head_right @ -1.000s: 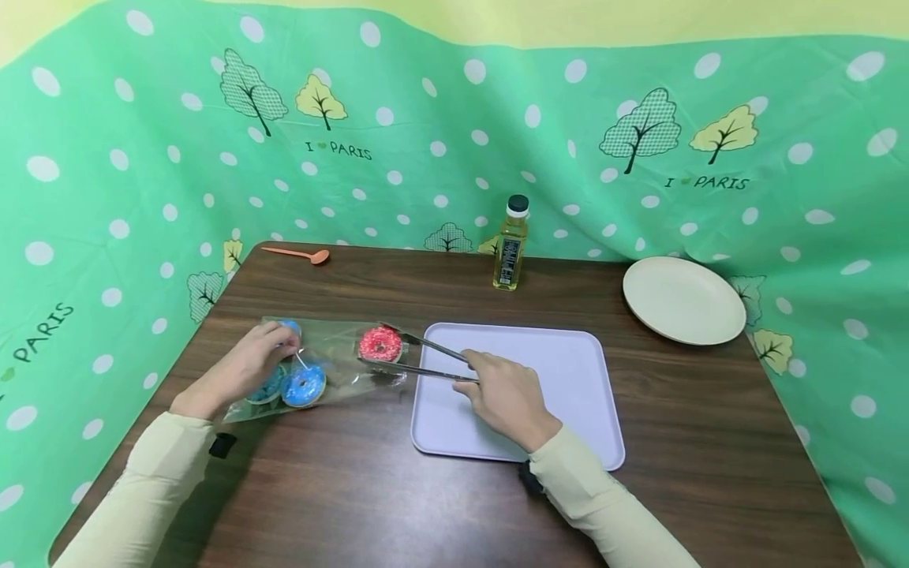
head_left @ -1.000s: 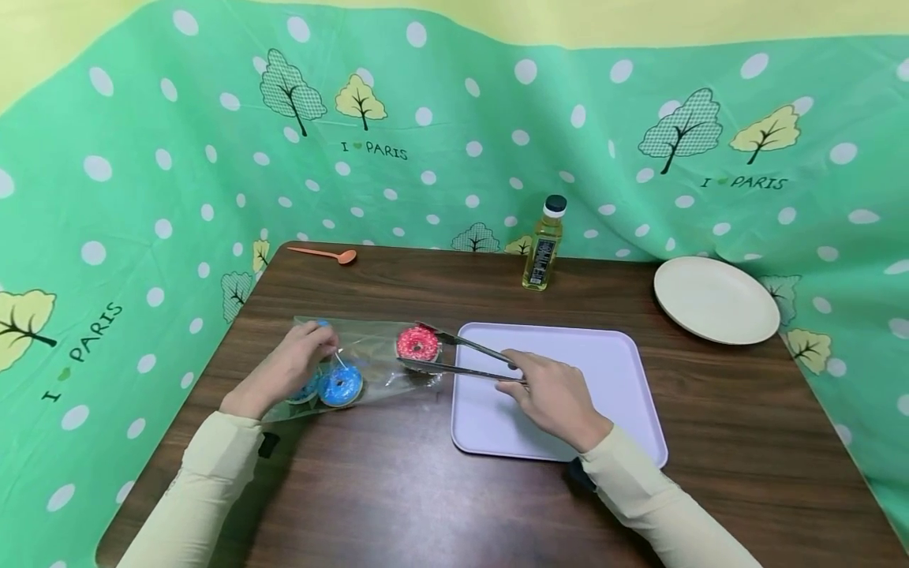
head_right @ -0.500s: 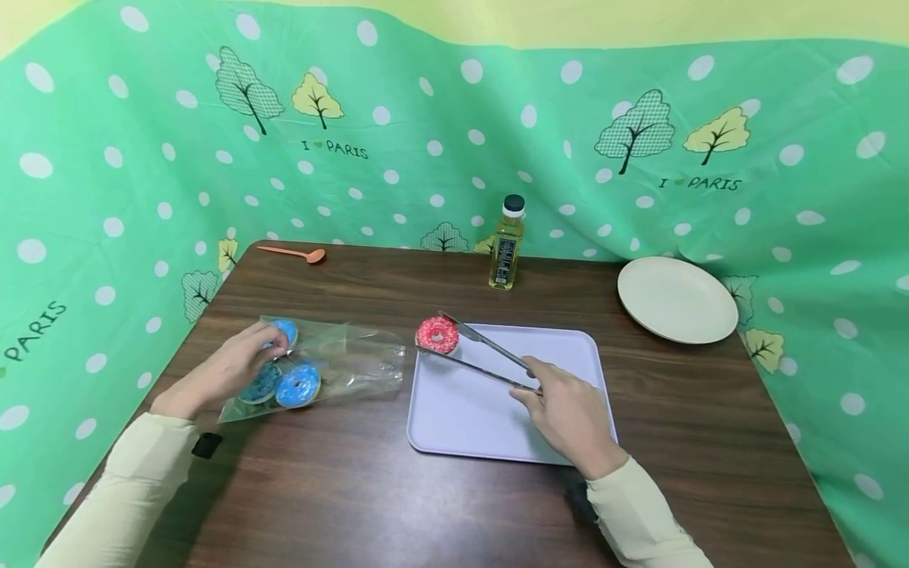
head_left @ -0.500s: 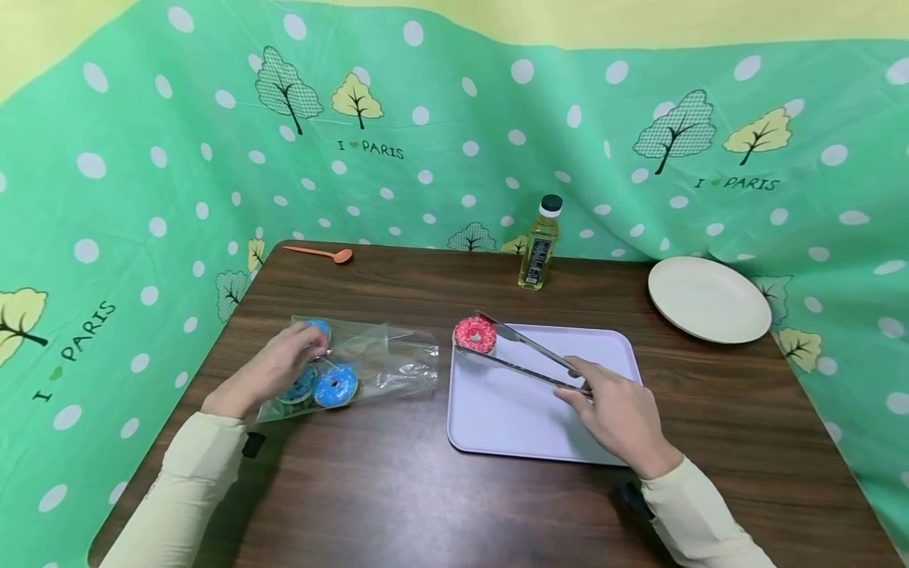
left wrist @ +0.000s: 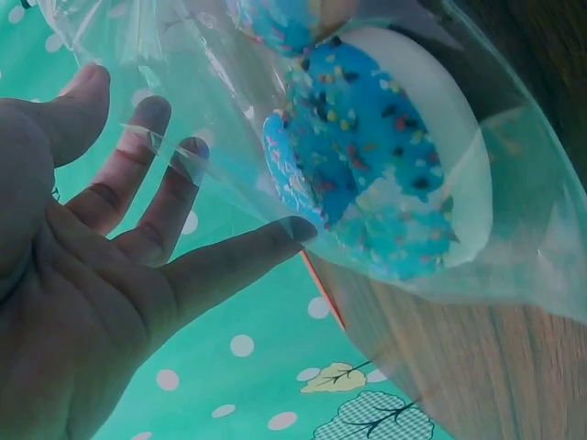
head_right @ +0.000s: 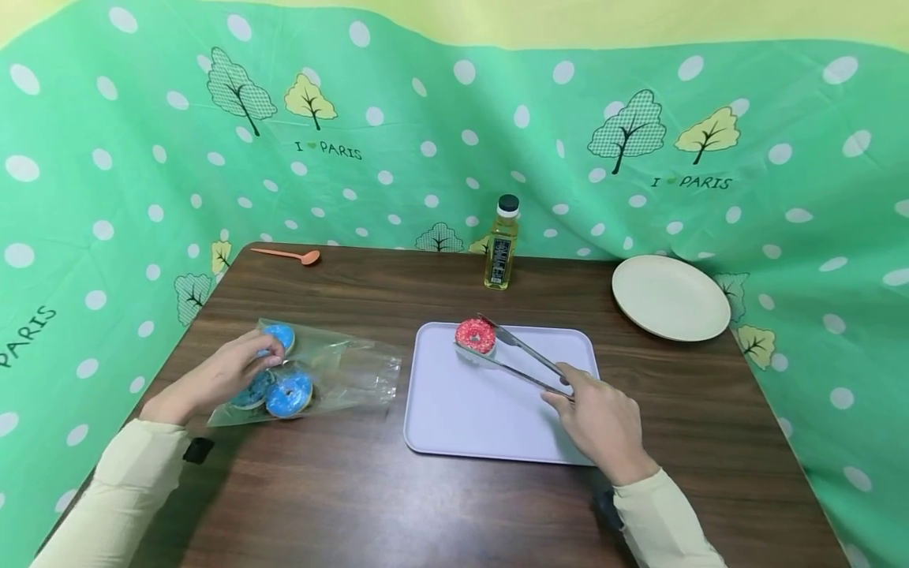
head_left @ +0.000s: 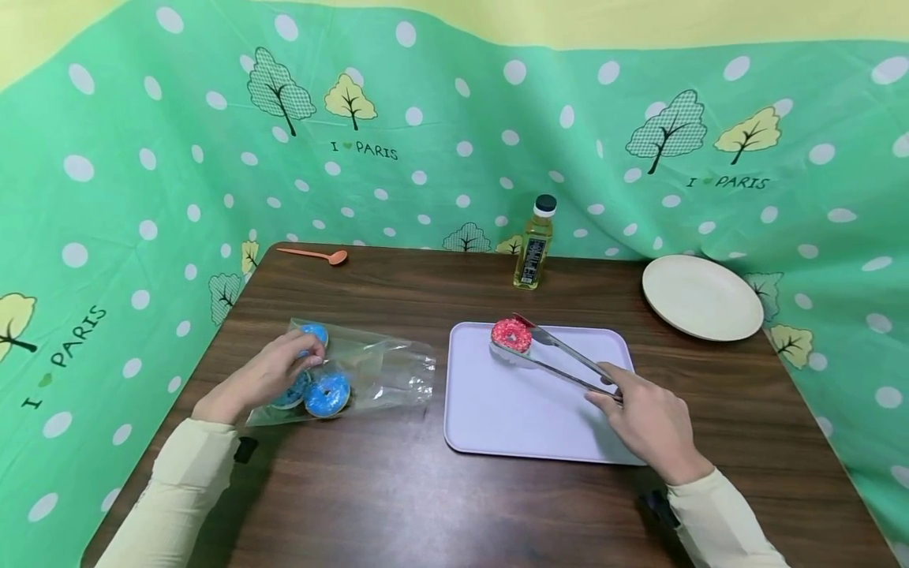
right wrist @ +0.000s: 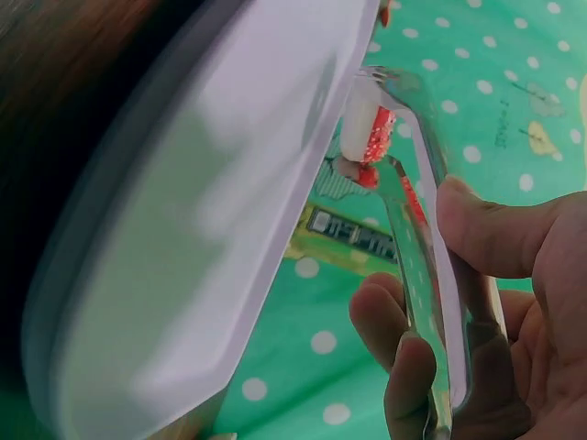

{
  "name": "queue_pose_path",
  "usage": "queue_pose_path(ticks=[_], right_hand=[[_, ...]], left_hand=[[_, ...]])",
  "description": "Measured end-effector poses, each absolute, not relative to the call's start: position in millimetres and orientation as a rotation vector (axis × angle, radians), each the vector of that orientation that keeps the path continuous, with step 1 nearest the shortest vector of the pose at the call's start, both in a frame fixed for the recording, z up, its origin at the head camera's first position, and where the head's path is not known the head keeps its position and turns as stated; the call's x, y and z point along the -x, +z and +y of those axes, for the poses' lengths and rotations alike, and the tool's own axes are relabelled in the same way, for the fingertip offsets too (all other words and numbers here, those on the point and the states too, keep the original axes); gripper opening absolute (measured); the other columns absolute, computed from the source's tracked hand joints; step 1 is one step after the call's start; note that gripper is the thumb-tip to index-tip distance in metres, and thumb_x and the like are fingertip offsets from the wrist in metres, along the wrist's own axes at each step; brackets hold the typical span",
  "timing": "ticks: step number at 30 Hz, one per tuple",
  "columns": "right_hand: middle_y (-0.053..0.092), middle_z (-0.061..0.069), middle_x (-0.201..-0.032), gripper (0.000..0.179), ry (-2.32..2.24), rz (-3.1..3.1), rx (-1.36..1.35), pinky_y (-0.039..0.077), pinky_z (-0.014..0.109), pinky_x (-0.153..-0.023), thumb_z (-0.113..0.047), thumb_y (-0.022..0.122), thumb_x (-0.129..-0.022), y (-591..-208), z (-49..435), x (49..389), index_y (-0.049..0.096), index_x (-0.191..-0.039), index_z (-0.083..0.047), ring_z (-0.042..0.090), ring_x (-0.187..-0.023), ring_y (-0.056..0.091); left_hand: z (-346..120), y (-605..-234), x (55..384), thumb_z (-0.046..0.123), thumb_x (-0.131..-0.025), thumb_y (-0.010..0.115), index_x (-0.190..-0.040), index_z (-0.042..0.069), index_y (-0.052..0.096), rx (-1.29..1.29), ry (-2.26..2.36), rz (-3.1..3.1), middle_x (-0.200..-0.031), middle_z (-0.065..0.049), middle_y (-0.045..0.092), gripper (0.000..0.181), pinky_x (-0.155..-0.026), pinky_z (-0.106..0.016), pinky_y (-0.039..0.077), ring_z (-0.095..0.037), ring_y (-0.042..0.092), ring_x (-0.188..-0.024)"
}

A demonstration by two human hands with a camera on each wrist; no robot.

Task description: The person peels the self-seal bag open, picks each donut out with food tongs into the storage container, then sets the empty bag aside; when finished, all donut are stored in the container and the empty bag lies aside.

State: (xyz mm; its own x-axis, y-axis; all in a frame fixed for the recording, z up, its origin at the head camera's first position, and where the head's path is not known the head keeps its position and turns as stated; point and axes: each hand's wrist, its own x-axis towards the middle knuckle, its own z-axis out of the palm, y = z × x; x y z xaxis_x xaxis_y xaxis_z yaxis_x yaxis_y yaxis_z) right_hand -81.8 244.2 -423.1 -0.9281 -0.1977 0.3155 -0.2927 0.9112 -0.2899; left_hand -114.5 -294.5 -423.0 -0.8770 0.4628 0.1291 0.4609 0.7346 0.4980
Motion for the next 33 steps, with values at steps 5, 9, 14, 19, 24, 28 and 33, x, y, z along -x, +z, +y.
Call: queue_pose_path(ticks=[5,9,14,19,24,28,33], right_hand=[[0.073,0.015,-0.103,0.046,0.472,-2.861,-0.295,0.040,0.043,-0.043,-0.031,0.080,-0.087,-423.8,253.0,82.5,0.067,-0.126,-0.009,0.029,-0.063,0.063],[0.072,0.019,-0.106,0.047,0.456,-2.880,-0.271,0.043,0.047,-0.045,-0.033,0.079,-0.087,-424.2,256.5,83.1,0.068,-0.125,-0.008,0.035,-0.068,0.066],[0.071,0.020,-0.107,0.047,0.447,-2.891,-0.263,0.043,0.049,-0.046,-0.033,0.079,-0.087,-423.9,259.2,82.9,0.068,-0.124,-0.007,0.037,-0.069,0.066],[0.071,0.021,-0.108,0.047,0.431,-2.926,-0.255,0.043,0.048,-0.045,-0.036,0.077,-0.089,-423.6,261.9,82.2,0.068,-0.125,-0.008,0.035,-0.068,0.065],[0.070,0.022,-0.107,0.048,0.438,-2.956,-0.241,0.044,0.049,-0.046,-0.038,0.076,-0.090,-424.6,263.2,82.0,0.068,-0.126,-0.008,0.035,-0.069,0.065],[0.071,0.021,-0.107,0.048,0.468,-2.971,-0.239,0.046,0.052,-0.050,-0.038,0.076,-0.090,-426.5,262.2,81.7,0.067,-0.126,-0.008,0.036,-0.075,0.066],[0.072,0.015,-0.101,0.045,0.497,-2.967,-0.263,0.043,0.046,-0.047,-0.037,0.076,-0.090,-428.3,255.9,83.3,0.068,-0.125,-0.011,0.029,-0.070,0.065]], left_hand=[[-288.5,-425.7,114.4,0.007,-0.101,0.059,-0.099,0.008,0.062,-0.757,0.863,2.929,-0.095,0.002,0.058,0.004,-0.078,-0.042,0.048,-0.017,0.054,-0.088],[-283.6,-426.7,113.9,0.006,-0.102,0.058,-0.099,0.008,0.061,-0.746,0.864,2.935,-0.095,0.001,0.058,0.005,-0.076,-0.042,0.049,-0.017,0.054,-0.087],[-280.3,-428.6,115.2,0.006,-0.102,0.057,-0.099,0.008,0.061,-0.732,0.867,2.937,-0.094,0.001,0.058,0.005,-0.076,-0.041,0.049,-0.016,0.054,-0.086],[-279.8,-428.6,115.4,0.006,-0.102,0.057,-0.099,0.008,0.061,-0.706,0.874,2.939,-0.093,0.002,0.058,0.006,-0.077,-0.041,0.049,-0.016,0.054,-0.086],[-279.9,-427.9,115.4,0.007,-0.103,0.057,-0.100,0.008,0.062,-0.686,0.883,2.933,-0.095,0.001,0.058,0.006,-0.077,-0.041,0.049,-0.017,0.054,-0.087],[-280.1,-427.4,114.7,0.008,-0.103,0.057,-0.100,0.010,0.062,-0.675,0.886,2.928,-0.096,0.002,0.057,0.006,-0.077,-0.041,0.049,-0.016,0.054,-0.087],[-280.6,-427.7,113.3,0.008,-0.103,0.057,-0.101,0.010,0.062,-0.674,0.889,2.938,-0.096,0.002,0.057,0.005,-0.075,-0.040,0.049,-0.016,0.054,-0.085]])
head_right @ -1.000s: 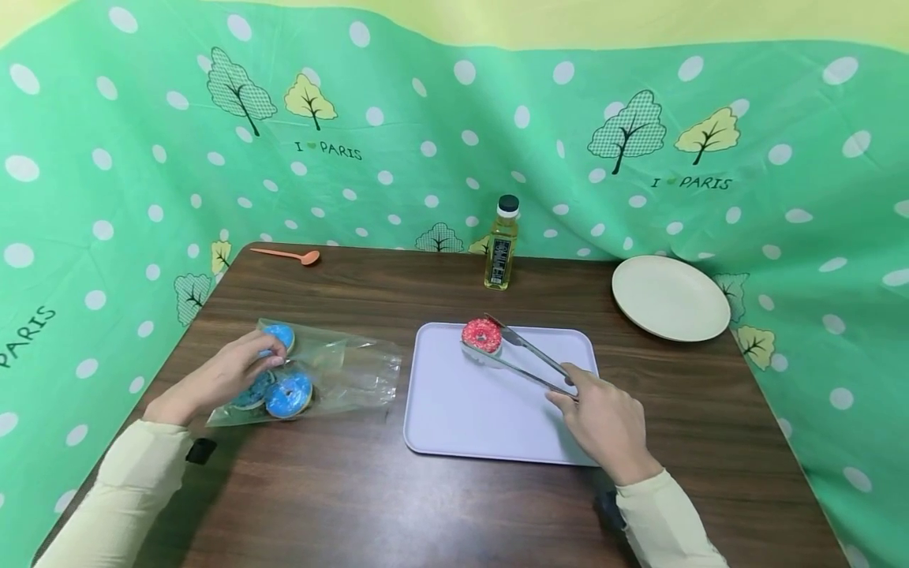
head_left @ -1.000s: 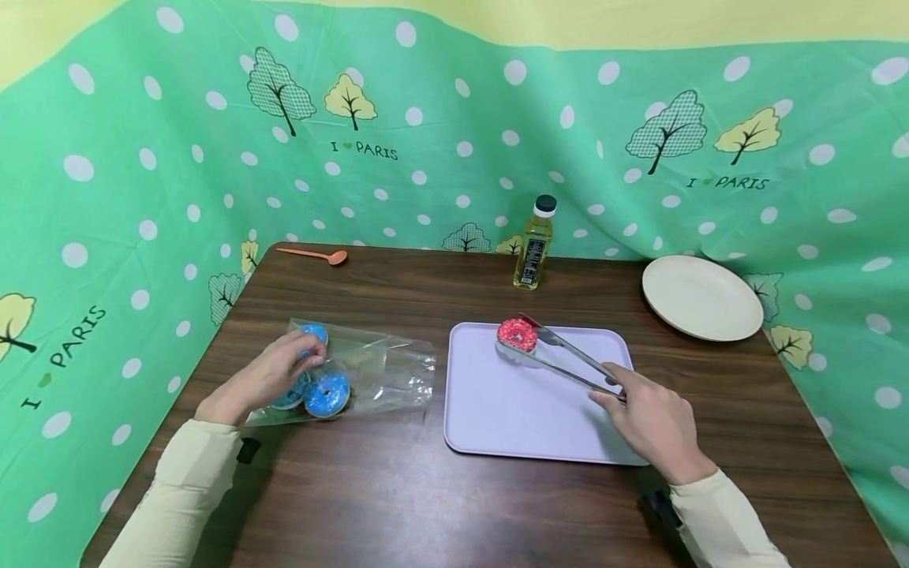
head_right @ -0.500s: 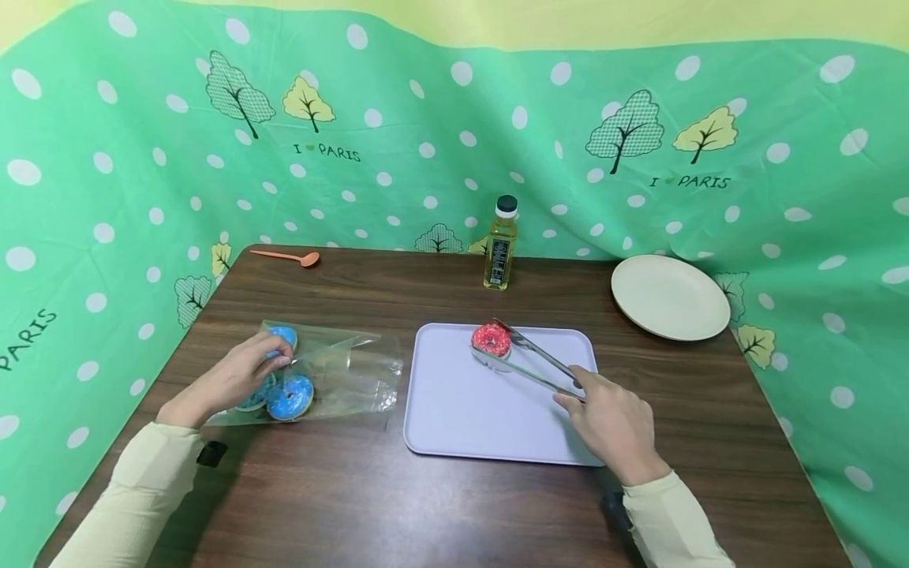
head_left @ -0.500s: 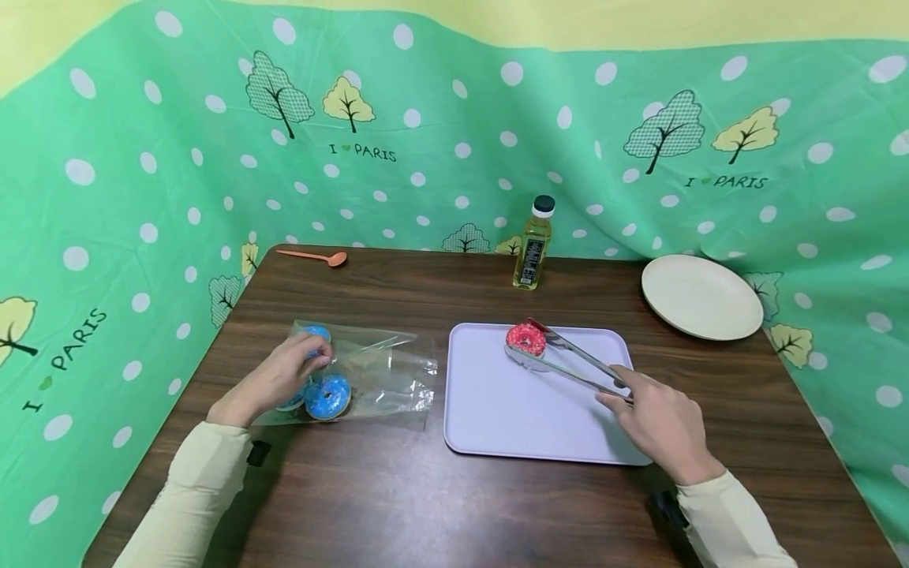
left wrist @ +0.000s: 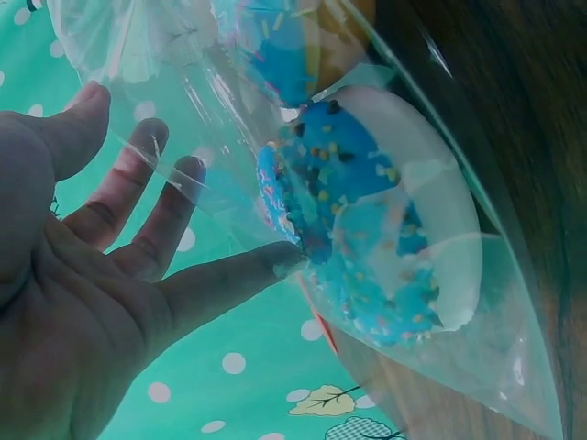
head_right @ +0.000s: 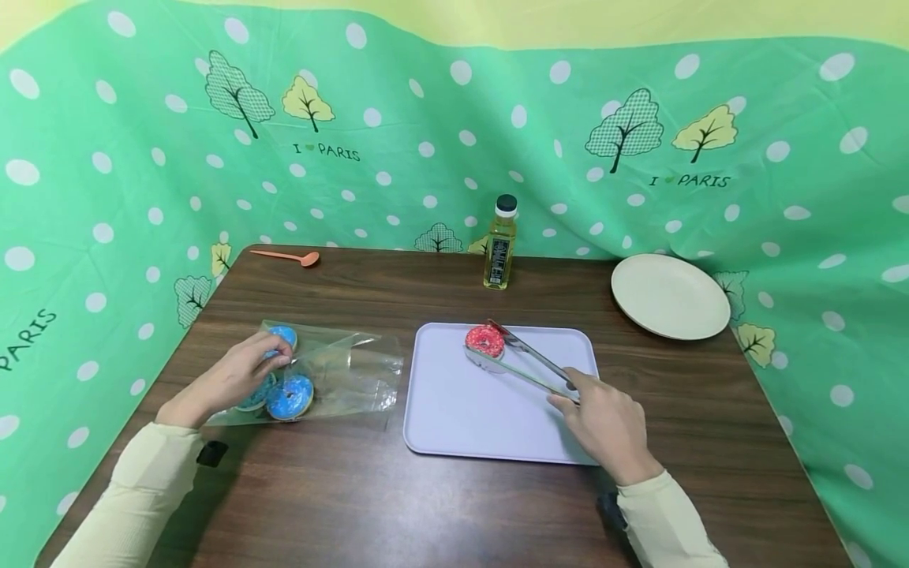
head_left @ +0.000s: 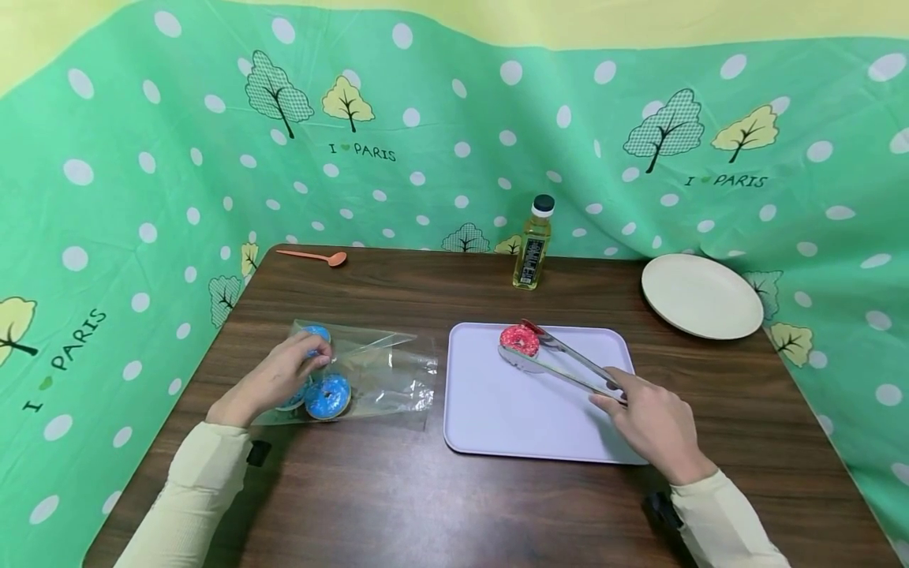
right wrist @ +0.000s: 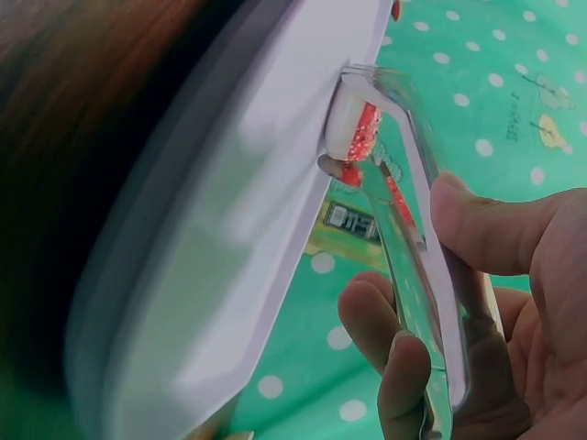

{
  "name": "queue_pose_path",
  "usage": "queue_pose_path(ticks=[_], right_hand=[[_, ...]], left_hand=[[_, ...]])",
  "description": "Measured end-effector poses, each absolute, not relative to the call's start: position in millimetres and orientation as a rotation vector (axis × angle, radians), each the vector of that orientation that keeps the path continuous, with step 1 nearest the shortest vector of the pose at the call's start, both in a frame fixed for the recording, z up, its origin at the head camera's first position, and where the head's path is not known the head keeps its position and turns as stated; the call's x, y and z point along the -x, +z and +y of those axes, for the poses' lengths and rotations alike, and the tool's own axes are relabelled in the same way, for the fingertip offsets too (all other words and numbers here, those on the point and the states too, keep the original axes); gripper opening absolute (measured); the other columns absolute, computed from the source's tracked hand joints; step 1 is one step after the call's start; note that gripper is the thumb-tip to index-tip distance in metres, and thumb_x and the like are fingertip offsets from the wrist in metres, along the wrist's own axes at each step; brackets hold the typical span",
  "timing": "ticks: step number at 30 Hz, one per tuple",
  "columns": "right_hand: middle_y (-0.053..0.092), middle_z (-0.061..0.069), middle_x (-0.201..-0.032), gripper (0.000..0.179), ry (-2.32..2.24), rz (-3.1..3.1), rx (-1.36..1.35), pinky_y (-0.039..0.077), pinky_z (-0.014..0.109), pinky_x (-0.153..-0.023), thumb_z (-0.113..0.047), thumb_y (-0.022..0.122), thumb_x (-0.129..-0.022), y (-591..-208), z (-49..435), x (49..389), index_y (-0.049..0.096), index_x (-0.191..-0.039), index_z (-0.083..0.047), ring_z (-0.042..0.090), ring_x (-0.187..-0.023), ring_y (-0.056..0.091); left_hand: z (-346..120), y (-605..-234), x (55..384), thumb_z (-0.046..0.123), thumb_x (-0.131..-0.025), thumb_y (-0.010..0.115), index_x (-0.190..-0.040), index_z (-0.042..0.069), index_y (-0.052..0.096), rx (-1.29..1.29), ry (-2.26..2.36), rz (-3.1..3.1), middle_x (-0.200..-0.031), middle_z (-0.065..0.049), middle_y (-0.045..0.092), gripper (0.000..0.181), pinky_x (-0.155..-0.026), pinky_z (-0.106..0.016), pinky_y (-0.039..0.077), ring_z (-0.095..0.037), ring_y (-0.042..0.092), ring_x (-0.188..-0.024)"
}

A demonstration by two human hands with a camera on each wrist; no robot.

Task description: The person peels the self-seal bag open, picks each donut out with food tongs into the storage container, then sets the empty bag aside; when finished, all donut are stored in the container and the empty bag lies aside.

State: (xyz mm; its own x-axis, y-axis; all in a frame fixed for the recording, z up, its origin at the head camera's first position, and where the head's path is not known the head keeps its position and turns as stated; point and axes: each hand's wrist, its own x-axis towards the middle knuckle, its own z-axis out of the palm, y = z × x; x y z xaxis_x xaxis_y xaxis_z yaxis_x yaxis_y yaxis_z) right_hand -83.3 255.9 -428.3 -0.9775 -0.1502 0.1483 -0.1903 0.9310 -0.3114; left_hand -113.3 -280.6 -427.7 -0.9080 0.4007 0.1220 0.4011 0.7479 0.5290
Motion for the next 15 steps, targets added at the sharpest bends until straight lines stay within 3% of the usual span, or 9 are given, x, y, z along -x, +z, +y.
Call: queue_pose_path(ticks=[7,15], right_hand=[[0.073,0.013,-0.097,0.044,0.492,-2.929,-0.314,0.039,0.040,-0.043,-0.035,0.078,-0.088,-429.7,246.7,89.0,0.069,-0.124,-0.010,0.024,-0.061,0.061],[0.072,0.008,-0.091,0.051,0.533,-2.922,-0.296,0.041,0.041,-0.045,-0.034,0.081,-0.086,-428.7,245.5,87.7,0.066,-0.128,-0.009,0.024,-0.068,0.064]], left_hand=[[-281.0,-429.0,113.3,0.010,-0.103,0.057,-0.099,0.009,0.062,0.659,-0.890,-2.937,-0.095,0.003,0.056,0.007,-0.073,-0.040,0.047,-0.016,0.052,-0.084],[-282.4,-429.6,113.0,0.011,-0.104,0.056,-0.100,0.010,0.063,0.636,-0.893,-2.932,-0.097,0.002,0.057,0.008,-0.075,-0.041,0.048,-0.016,0.053,-0.087]])
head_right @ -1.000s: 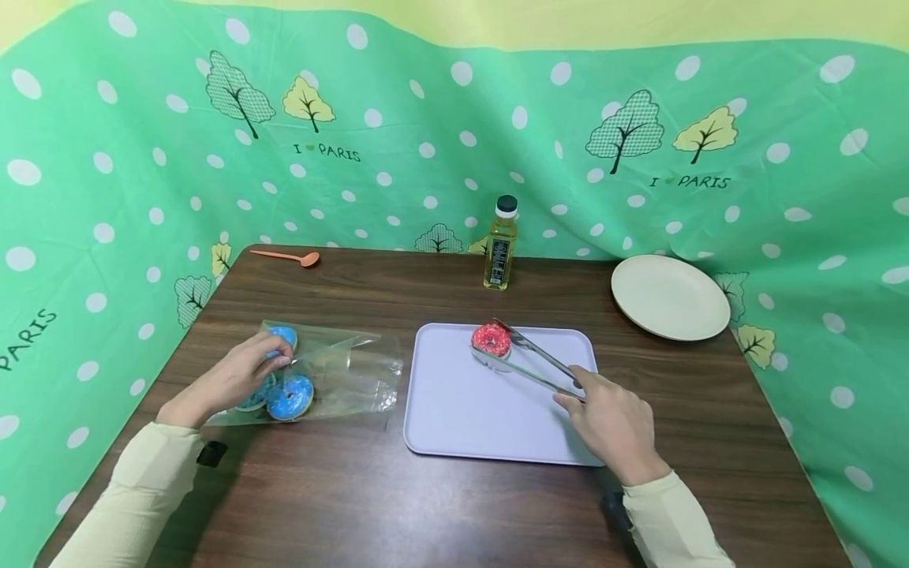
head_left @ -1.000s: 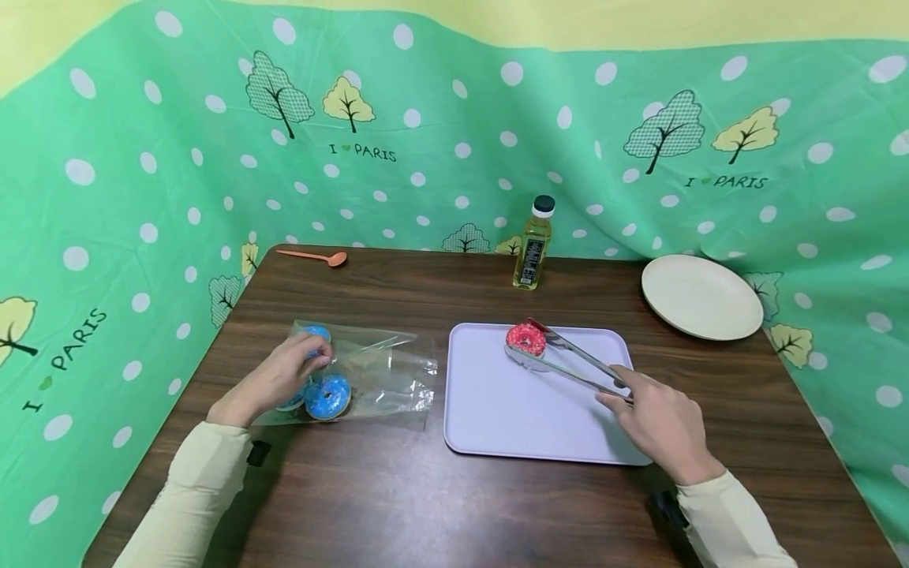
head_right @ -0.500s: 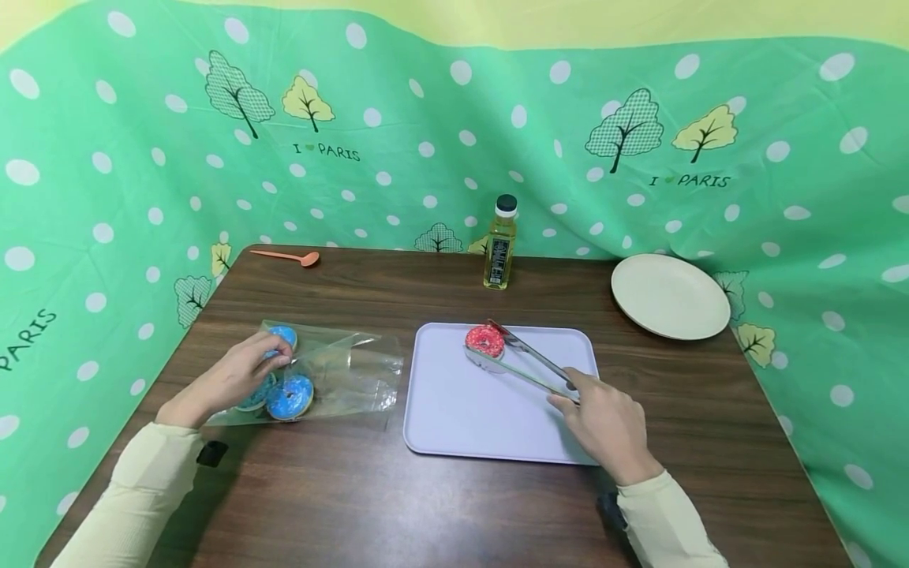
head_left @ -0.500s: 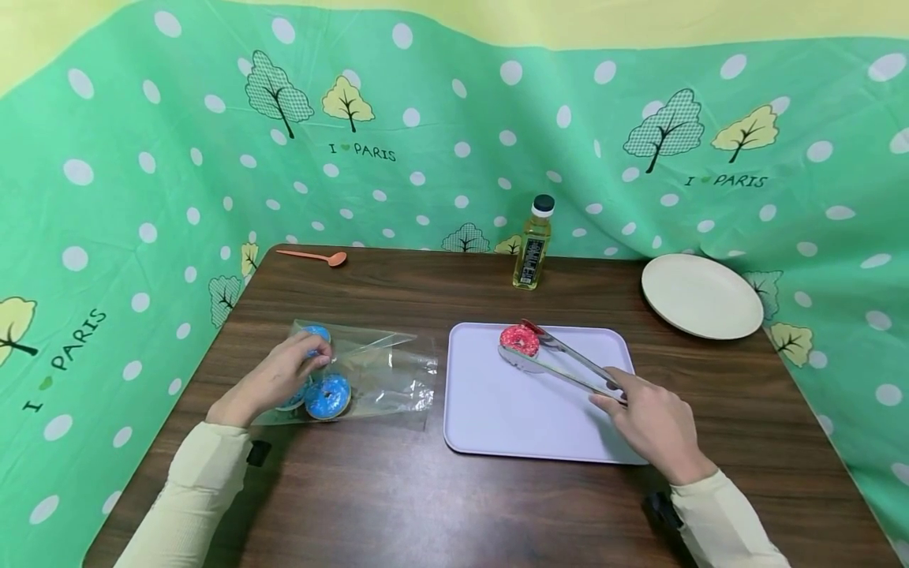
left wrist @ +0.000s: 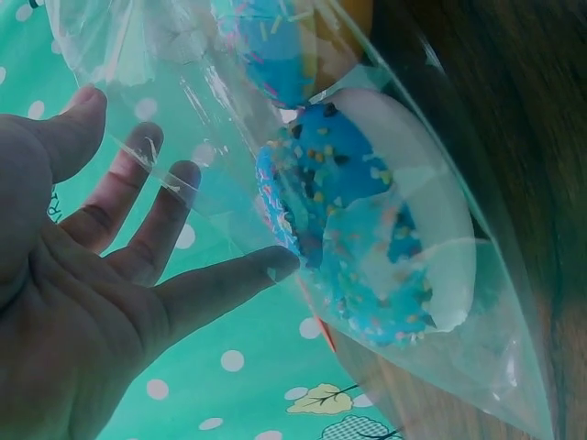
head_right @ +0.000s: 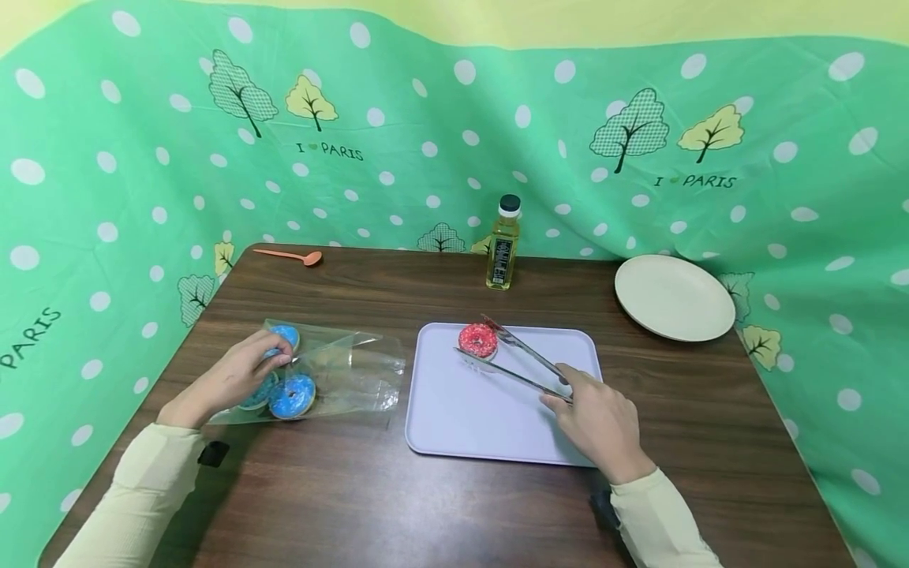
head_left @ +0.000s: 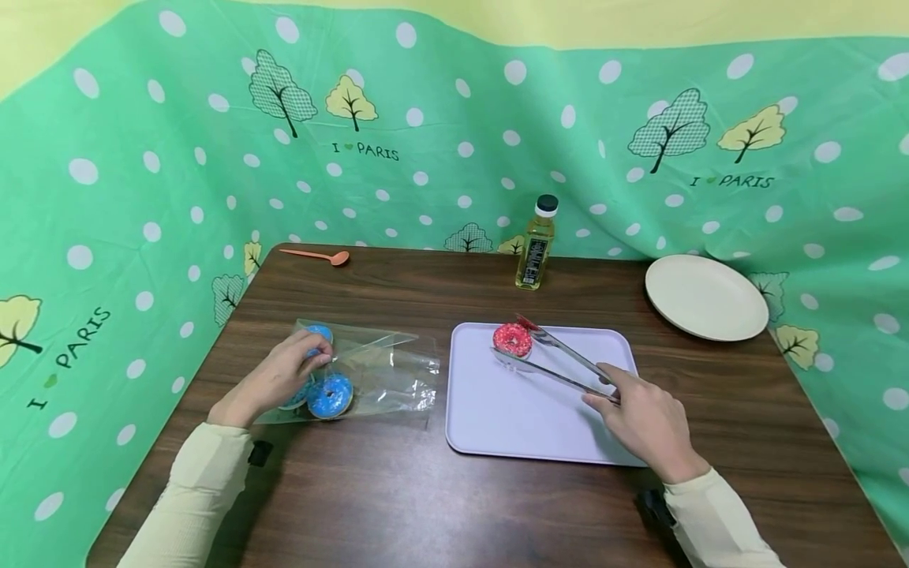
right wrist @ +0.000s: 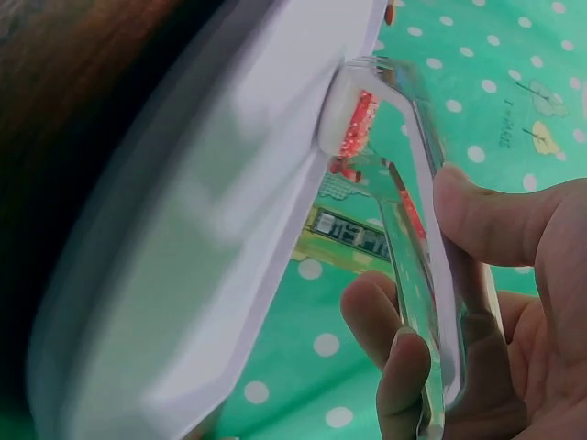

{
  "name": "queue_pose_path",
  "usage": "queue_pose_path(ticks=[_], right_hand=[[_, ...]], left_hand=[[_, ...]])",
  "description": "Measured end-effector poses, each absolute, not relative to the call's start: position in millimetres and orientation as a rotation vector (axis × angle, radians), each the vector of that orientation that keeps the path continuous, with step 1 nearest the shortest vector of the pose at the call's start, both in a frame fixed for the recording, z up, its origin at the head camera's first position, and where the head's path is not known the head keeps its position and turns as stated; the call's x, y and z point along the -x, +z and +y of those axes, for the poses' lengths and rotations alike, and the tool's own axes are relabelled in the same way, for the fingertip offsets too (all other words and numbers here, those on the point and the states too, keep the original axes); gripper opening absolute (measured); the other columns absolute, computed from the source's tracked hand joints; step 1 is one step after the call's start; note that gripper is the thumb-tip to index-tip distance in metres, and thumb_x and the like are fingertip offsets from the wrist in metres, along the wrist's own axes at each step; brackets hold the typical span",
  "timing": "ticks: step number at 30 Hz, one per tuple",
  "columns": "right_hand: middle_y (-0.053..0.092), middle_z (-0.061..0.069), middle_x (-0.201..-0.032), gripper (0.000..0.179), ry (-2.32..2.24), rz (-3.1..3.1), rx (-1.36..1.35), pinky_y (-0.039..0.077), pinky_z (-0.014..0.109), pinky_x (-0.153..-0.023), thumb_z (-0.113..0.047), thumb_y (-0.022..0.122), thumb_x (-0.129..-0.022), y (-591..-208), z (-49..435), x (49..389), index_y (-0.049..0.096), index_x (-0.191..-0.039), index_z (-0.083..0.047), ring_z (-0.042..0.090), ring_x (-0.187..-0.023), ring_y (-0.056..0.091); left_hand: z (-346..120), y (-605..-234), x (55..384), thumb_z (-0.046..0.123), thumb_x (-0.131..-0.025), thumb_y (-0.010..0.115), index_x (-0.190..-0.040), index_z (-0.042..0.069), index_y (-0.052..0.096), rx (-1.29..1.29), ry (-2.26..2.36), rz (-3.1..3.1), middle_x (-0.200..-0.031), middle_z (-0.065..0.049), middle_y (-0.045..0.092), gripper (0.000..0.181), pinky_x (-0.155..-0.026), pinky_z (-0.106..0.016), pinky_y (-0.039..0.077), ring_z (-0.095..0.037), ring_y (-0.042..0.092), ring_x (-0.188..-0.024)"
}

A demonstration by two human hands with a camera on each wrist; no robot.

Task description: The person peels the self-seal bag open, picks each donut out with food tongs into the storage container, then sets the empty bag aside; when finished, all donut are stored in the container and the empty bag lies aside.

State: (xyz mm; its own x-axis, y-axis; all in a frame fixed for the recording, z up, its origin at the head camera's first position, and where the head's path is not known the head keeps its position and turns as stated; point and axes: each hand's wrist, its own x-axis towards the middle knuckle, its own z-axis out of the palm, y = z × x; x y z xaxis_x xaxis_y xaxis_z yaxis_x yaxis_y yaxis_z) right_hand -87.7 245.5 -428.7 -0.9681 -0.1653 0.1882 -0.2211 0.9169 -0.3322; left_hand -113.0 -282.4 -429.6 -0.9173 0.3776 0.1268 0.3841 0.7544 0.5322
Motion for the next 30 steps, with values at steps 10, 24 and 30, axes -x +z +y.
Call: queue_pose_path(ticks=[10,24,30], right_hand=[[0.069,0.004,-0.078,0.053,0.542,-2.816,-0.344,0.039,0.038,-0.043,-0.031,0.085,-0.081,-417.7,237.8,88.0,0.067,-0.126,-0.008,0.021,-0.061,0.061],[0.076,0.004,-0.097,0.035,0.541,-2.777,-0.679,0.050,0.038,-0.056,-0.031,0.085,-0.082,-417.9,184.3,88.7,0.077,-0.111,-0.014,0.017,-0.071,0.068],[0.076,0.003,-0.094,0.030,0.544,-2.774,-0.748,0.047,0.035,-0.051,-0.030,0.085,-0.082,-423.8,159.9,96.3,0.078,-0.106,-0.013,0.014,-0.064,0.064]], left_hand=[[-282.0,-426.6,111.4,0.012,-0.102,0.058,-0.099,0.008,0.064,0.621,-0.854,-2.910,-0.098,0.000,0.058,0.008,-0.076,-0.042,0.049,-0.018,0.055,-0.087],[-282.9,-426.1,110.1,0.012,-0.102,0.060,-0.099,0.012,0.063,0.593,-0.868,-2.891,-0.099,0.000,0.058,0.004,-0.077,-0.042,0.049,-0.017,0.055,-0.090],[-283.0,-427.0,110.5,0.010,-0.101,0.060,-0.100,0.011,0.062,0.575,-0.868,-2.913,-0.097,0.001,0.057,0.002,-0.077,-0.041,0.048,-0.016,0.054,-0.088]])
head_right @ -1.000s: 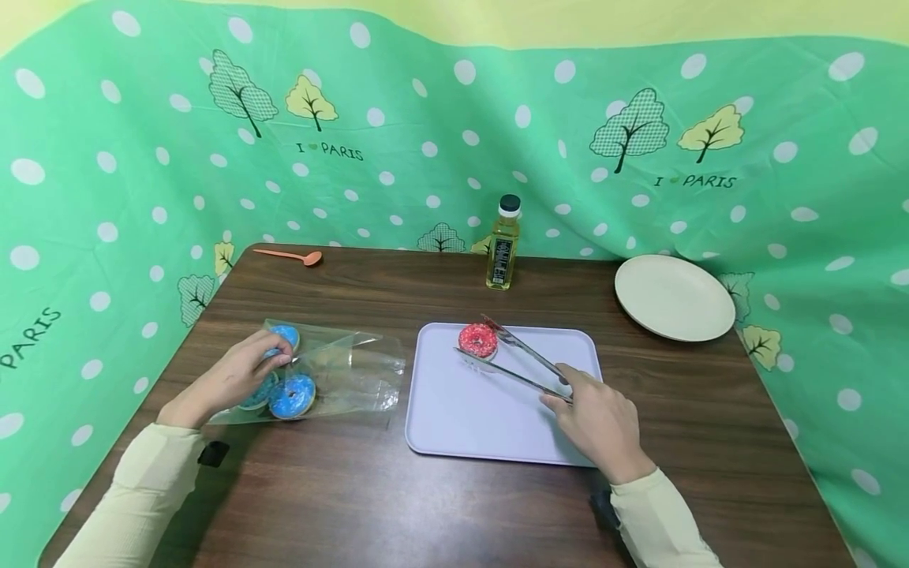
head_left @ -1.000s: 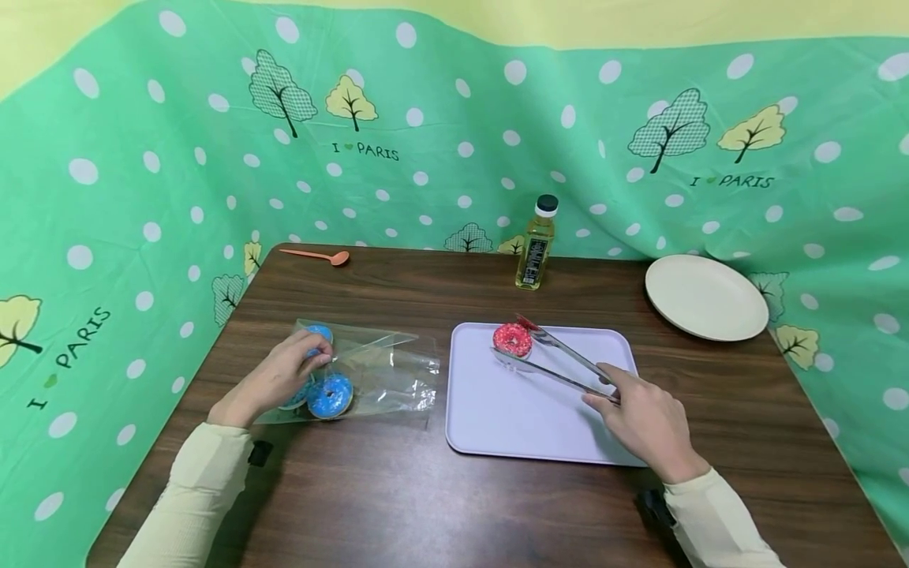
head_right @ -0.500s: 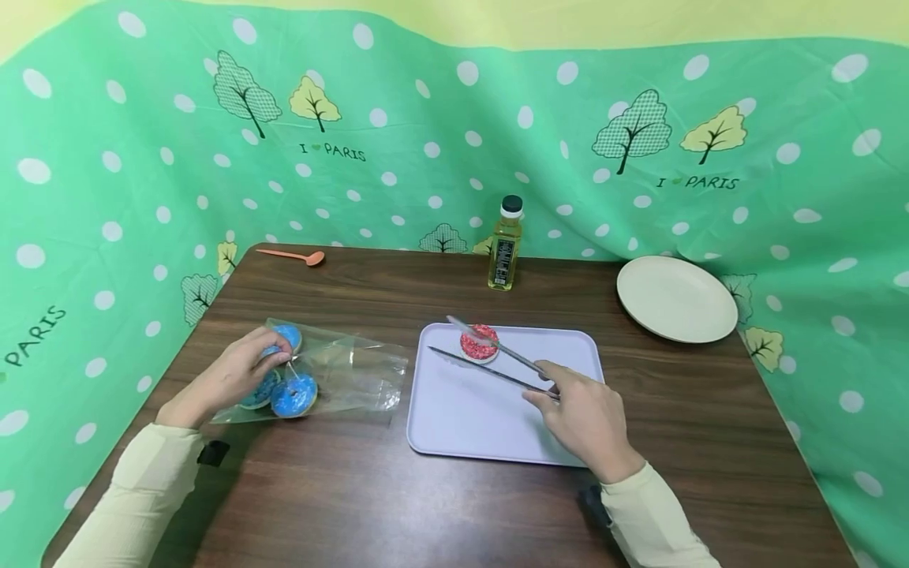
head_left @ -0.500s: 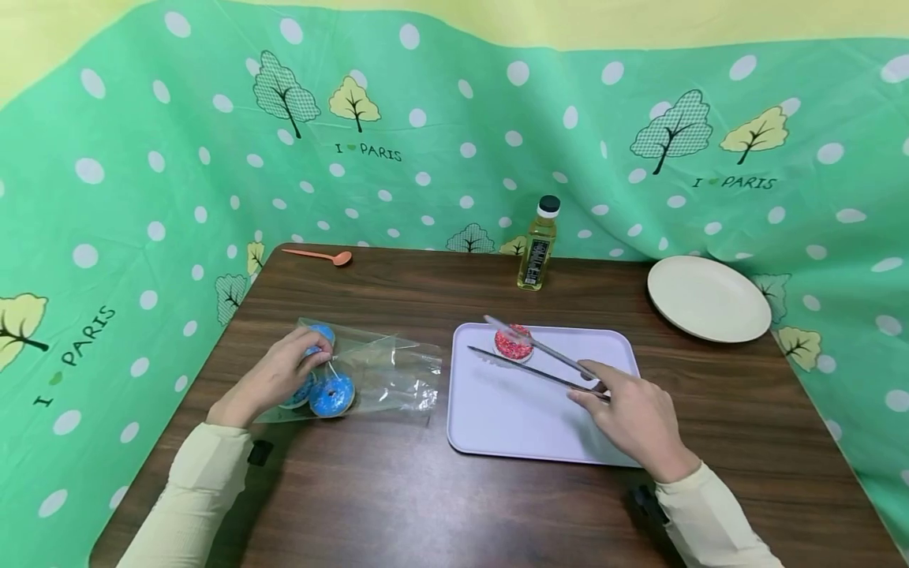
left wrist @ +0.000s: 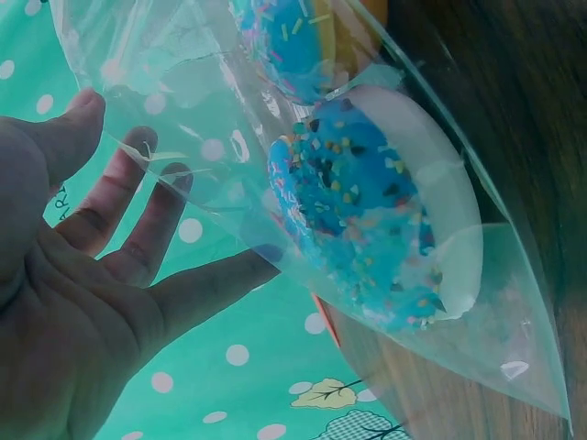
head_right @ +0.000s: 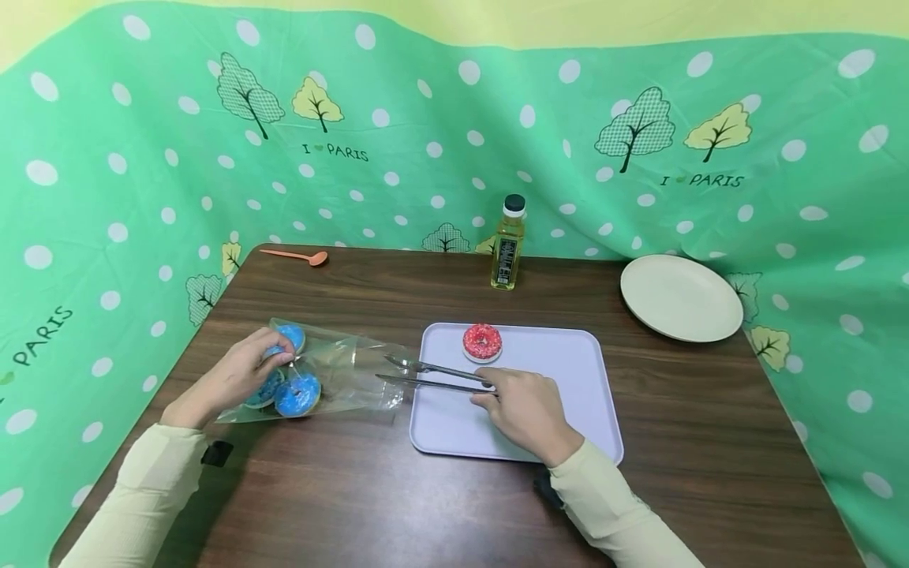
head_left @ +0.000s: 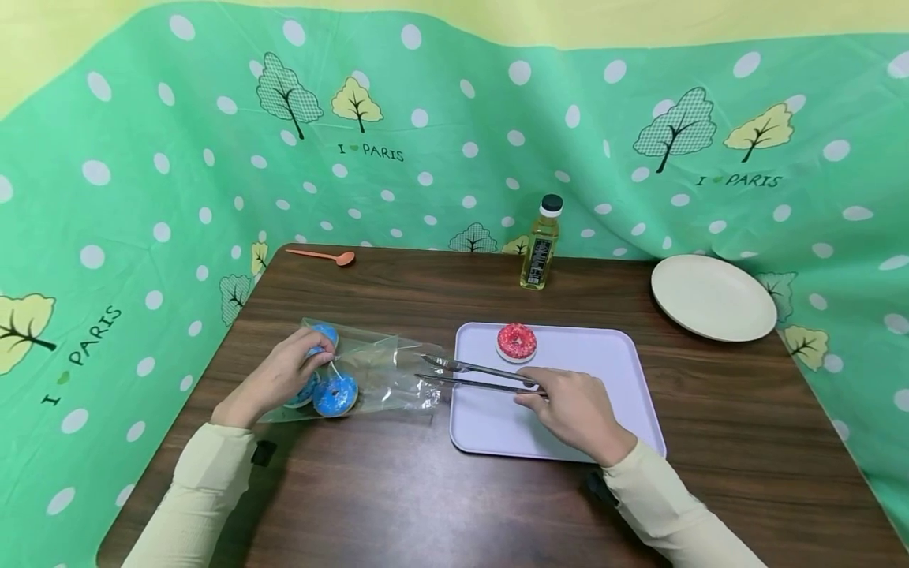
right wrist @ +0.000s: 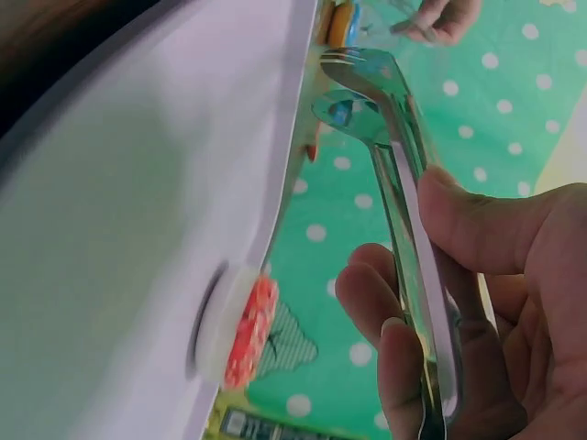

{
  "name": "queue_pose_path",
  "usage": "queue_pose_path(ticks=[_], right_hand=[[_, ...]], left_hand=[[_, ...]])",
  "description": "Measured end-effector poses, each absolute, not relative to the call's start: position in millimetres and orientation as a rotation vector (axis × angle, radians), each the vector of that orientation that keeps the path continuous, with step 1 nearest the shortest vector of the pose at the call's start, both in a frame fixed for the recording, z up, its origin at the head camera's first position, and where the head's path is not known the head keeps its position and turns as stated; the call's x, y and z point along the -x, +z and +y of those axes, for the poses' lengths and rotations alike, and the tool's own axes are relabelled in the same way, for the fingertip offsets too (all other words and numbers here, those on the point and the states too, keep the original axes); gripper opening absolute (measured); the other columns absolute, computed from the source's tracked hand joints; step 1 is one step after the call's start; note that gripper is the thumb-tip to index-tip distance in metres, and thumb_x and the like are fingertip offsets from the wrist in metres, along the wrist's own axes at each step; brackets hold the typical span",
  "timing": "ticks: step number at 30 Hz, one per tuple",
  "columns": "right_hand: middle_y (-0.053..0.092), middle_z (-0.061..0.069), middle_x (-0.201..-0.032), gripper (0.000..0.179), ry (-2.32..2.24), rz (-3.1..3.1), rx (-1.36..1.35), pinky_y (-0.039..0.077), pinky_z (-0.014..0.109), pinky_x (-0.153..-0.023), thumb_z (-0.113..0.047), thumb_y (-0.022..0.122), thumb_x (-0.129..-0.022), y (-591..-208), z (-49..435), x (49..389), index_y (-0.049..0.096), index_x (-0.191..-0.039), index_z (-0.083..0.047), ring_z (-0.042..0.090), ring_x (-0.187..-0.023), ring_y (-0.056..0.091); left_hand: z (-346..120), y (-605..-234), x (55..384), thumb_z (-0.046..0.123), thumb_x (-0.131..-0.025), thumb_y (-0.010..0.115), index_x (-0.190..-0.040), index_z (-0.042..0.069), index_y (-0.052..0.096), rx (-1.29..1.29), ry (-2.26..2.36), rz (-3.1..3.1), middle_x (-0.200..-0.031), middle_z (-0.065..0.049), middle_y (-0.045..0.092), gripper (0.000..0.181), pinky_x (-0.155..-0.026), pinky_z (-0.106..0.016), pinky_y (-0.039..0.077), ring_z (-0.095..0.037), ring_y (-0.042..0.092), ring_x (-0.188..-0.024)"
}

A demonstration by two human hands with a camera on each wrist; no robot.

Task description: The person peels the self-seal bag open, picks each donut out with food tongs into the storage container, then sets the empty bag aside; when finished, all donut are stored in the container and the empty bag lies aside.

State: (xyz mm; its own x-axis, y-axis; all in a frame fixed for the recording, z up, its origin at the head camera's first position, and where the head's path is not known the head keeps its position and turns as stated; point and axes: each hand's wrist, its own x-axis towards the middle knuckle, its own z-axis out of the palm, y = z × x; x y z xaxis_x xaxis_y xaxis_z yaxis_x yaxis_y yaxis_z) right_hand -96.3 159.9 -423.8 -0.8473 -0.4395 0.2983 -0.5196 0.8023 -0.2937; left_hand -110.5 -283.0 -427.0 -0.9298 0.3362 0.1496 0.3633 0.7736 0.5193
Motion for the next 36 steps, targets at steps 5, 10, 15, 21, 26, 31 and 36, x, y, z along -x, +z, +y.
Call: queue_pose_path(ticks=[5,10,15,21,26,31,36], right_hand=[[0.074,-0.001,-0.084,0.029,0.554,-2.765,-0.823,0.043,0.032,-0.047,-0.031,0.085,-0.082,-428.5,141.8,102.8,0.077,-0.105,-0.015,0.012,-0.060,0.060],[0.072,-0.005,-0.078,0.029,0.547,-2.744,-0.883,0.042,0.032,-0.046,-0.032,0.085,-0.081,-432.9,127.2,107.6,0.077,-0.105,-0.017,0.012,-0.058,0.061],[0.073,-0.006,-0.082,0.030,0.533,-2.728,-0.940,0.041,0.032,-0.044,-0.034,0.085,-0.081,-434.9,111.5,111.1,0.076,-0.105,-0.018,0.010,-0.057,0.059],[0.073,-0.005,-0.084,0.031,0.552,-2.662,-1.038,0.043,0.032,-0.044,-0.035,0.083,-0.082,-438.5,93.8,114.2,0.075,-0.106,-0.018,0.008,-0.061,0.060],[0.073,-0.002,-0.080,0.034,0.621,-2.633,-1.057,0.041,0.029,-0.043,-0.033,0.085,-0.081,-439.4,87.9,116.1,0.076,-0.109,-0.015,0.006,-0.058,0.057],[0.074,0.000,-0.084,0.036,0.640,-2.668,-1.071,0.041,0.028,-0.043,-0.033,0.083,-0.083,-440.8,81.9,118.3,0.075,-0.113,-0.014,0.005,-0.056,0.057],[0.076,0.001,-0.096,0.038,0.604,-2.687,-1.097,0.050,0.035,-0.052,-0.036,0.082,-0.084,-441.8,74.1,118.8,0.075,-0.114,-0.013,0.013,-0.066,0.067]], left_hand=[[-282.4,-427.7,111.3,0.012,-0.102,0.059,-0.100,0.010,0.062,0.579,-0.871,-2.916,-0.097,0.002,0.057,0.004,-0.077,-0.041,0.048,-0.017,0.053,-0.088],[-282.1,-427.4,110.4,0.014,-0.102,0.058,-0.099,0.012,0.064,0.581,-0.879,-2.935,-0.098,0.002,0.058,0.007,-0.078,-0.042,0.049,-0.017,0.055,-0.089],[-281.4,-427.5,109.6,0.015,-0.102,0.059,-0.100,0.014,0.064,0.576,-0.881,-2.942,-0.100,0.001,0.058,0.006,-0.078,-0.042,0.049,-0.017,0.056,-0.089],[-280.5,-428.0,109.5,0.013,-0.101,0.061,-0.099,0.013,0.066,0.569,-0.871,-2.940,-0.100,0.001,0.059,0.005,-0.077,-0.041,0.050,-0.016,0.057,-0.089],[-279.5,-427.7,110.3,0.013,-0.101,0.061,-0.100,0.011,0.066,0.571,-0.874,-2.946,-0.102,0.000,0.059,0.005,-0.078,-0.042,0.050,-0.017,0.058,-0.090],[-279.8,-426.4,109.5,0.012,-0.101,0.061,-0.099,0.010,0.066,0.554,-0.888,-2.957,-0.102,0.000,0.059,0.006,-0.078,-0.042,0.050,-0.018,0.058,-0.090],[-278.5,-426.6,108.8,0.011,-0.101,0.060,-0.099,0.010,0.065,0.560,-0.894,-2.961,-0.102,-0.001,0.059,0.005,-0.078,-0.042,0.050,-0.018,0.057,-0.090]])
